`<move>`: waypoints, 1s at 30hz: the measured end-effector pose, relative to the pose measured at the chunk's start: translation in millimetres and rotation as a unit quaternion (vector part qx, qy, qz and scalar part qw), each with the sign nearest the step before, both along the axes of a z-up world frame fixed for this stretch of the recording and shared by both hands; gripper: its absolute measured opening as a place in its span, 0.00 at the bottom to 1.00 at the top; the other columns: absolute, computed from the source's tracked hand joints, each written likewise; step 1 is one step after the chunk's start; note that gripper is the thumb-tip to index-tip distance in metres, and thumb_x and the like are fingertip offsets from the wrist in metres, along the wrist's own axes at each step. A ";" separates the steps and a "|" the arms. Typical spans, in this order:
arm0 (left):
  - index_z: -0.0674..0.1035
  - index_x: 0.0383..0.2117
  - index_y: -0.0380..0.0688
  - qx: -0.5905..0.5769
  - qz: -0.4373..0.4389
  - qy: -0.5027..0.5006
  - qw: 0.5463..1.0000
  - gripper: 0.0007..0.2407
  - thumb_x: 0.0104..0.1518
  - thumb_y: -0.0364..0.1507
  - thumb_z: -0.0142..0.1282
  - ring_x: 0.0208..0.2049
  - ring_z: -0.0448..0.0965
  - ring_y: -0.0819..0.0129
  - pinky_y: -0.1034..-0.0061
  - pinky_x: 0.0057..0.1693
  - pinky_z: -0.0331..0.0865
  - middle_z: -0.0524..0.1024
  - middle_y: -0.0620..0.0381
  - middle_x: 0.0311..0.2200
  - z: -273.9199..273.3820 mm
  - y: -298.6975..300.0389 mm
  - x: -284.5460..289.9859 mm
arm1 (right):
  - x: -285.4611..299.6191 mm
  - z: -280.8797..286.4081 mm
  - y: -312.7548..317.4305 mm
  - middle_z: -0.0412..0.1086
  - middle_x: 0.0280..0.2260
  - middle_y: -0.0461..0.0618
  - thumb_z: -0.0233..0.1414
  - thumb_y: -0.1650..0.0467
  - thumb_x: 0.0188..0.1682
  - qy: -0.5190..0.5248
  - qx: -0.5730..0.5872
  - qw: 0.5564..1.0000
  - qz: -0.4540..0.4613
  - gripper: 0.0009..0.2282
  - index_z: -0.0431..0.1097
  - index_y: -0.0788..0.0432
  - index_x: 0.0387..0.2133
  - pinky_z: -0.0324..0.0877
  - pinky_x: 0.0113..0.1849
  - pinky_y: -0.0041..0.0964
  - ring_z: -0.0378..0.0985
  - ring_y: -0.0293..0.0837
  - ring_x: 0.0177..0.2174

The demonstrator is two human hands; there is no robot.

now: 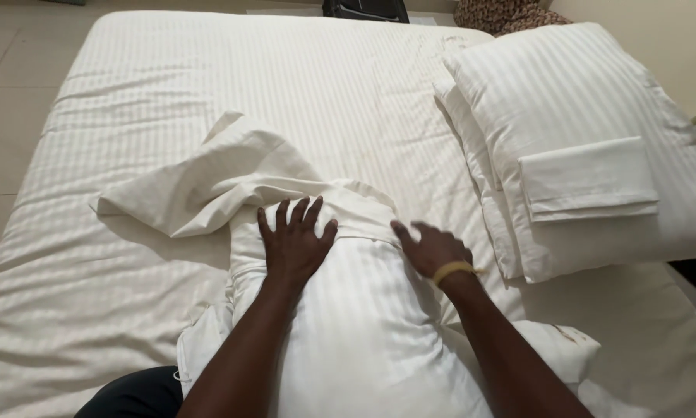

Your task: The person inserts a pillow into a white pillowcase on a bed. They align the corners, push the pillow inside, and smooth the case. Finally, they fluff and adjust the pillow on the bed.

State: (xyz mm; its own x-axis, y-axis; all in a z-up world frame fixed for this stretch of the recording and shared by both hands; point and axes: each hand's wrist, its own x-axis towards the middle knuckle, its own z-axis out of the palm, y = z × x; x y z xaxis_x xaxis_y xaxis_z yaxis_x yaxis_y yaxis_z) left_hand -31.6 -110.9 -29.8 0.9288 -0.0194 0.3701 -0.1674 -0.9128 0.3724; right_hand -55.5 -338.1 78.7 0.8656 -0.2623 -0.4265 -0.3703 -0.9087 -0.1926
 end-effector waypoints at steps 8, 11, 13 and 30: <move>0.64 0.65 0.50 0.052 0.032 0.272 0.960 0.32 0.58 0.55 0.42 0.70 0.45 0.37 0.33 0.66 0.23 0.57 0.48 0.67 21.8 -27.0 53.9 | 44.1 -57.4 21.0 0.71 0.55 0.59 0.46 0.46 0.47 -0.090 0.048 0.993 -0.066 0.32 0.64 0.45 0.63 0.66 0.56 0.56 0.72 0.61 0.55; 0.69 0.63 0.48 0.017 0.005 0.208 0.978 0.30 0.58 0.52 0.44 0.69 0.51 0.36 0.36 0.69 0.28 0.62 0.43 0.65 -6.6 -73.5 80.4 | 26.0 -56.3 33.2 0.68 0.55 0.60 0.48 0.48 0.49 -0.102 0.059 0.990 -0.078 0.31 0.61 0.45 0.64 0.65 0.55 0.58 0.71 0.62 0.54; 0.74 0.61 0.54 -0.055 -0.038 0.179 0.981 0.26 0.56 0.48 0.46 0.69 0.58 0.42 0.39 0.72 0.33 0.69 0.48 0.62 7.4 -99.1 78.3 | 20.8 -58.2 30.0 0.68 0.55 0.61 0.48 0.50 0.49 -0.106 0.057 0.990 -0.075 0.31 0.59 0.44 0.65 0.66 0.53 0.59 0.71 0.63 0.54; 0.79 0.55 0.52 0.200 -0.018 0.403 0.893 0.27 0.52 0.51 0.63 0.62 0.63 0.47 0.39 0.68 0.43 0.75 0.54 0.54 79.7 -146.2 75.7 | 0.8 -84.2 9.6 0.66 0.54 0.60 0.58 0.66 0.44 -0.287 0.113 0.951 -0.016 0.40 0.44 0.56 0.69 0.69 0.48 0.53 0.71 0.60 0.51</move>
